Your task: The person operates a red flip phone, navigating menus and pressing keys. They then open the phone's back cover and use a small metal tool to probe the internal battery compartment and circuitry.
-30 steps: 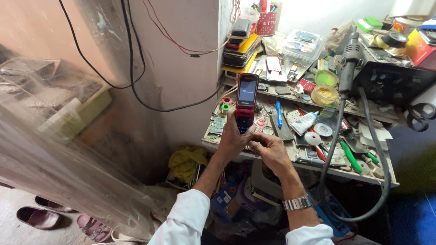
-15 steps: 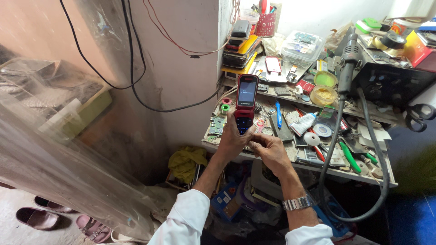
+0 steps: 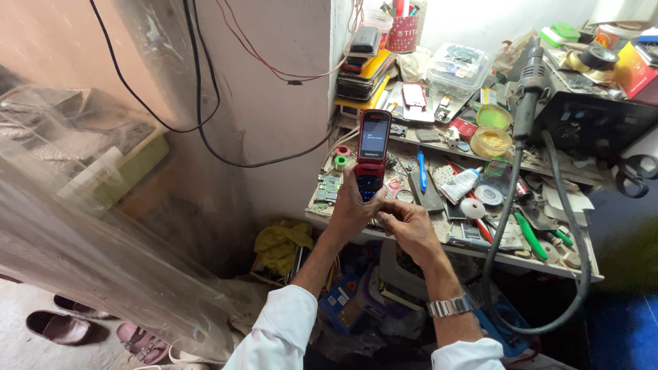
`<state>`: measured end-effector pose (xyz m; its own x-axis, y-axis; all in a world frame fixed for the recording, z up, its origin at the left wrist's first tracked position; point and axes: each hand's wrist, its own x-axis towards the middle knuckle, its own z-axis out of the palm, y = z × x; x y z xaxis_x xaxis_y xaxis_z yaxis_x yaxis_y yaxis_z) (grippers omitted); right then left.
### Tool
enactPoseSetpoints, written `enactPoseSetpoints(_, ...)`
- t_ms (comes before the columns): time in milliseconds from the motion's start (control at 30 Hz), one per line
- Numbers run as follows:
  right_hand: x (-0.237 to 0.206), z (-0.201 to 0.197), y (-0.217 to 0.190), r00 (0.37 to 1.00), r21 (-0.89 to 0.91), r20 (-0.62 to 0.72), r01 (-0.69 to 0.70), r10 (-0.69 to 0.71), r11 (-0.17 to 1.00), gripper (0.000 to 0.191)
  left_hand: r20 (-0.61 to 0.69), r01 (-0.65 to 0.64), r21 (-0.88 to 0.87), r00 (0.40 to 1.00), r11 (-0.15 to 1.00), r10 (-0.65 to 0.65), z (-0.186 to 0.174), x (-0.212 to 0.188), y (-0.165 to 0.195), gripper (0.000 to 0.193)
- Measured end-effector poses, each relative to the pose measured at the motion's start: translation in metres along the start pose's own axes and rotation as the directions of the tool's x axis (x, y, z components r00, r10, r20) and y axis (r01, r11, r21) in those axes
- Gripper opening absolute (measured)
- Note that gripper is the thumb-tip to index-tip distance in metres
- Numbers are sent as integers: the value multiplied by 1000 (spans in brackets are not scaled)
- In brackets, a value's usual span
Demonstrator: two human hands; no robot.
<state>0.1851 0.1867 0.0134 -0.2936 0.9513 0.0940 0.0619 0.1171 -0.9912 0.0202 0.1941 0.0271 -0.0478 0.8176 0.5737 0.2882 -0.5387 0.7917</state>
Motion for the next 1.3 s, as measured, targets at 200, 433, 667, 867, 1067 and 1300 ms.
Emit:
enactPoseSetpoints(200,1,-1,3,1000,33,12,6,-7,999,23,-14,6,-3,1000,1000,-6,0,-1,1,64)
enactPoseSetpoints(433,-1,0,-1,1000,-15,-4,3,-3,1000,24,-15,-8,2,1000,1000,8,0,-1,-1,63)
enactPoseSetpoints(667,-2,1,-4,1000,-18,-10,-3,3,1000,25,-4,2,-9,1000,1000,-2,0,-1,-1,62)
enactPoseSetpoints(867,-2,1,-5,1000,-31,-9,-4,4,1000,24,15,55,14,998,998,-55,0,0,-1,61)
enactPoseSetpoints(1067,-2,1,-5,1000,-37,-6,4,-4,999,23,-18,-20,13,1000,1000,21,0,-1,-1,63)
enactPoseSetpoints(1300,-2,1,-4,1000,-34,-6,-5,5,999,23,-19,-7,4,1000,1000,7,1,-1,-2,63)
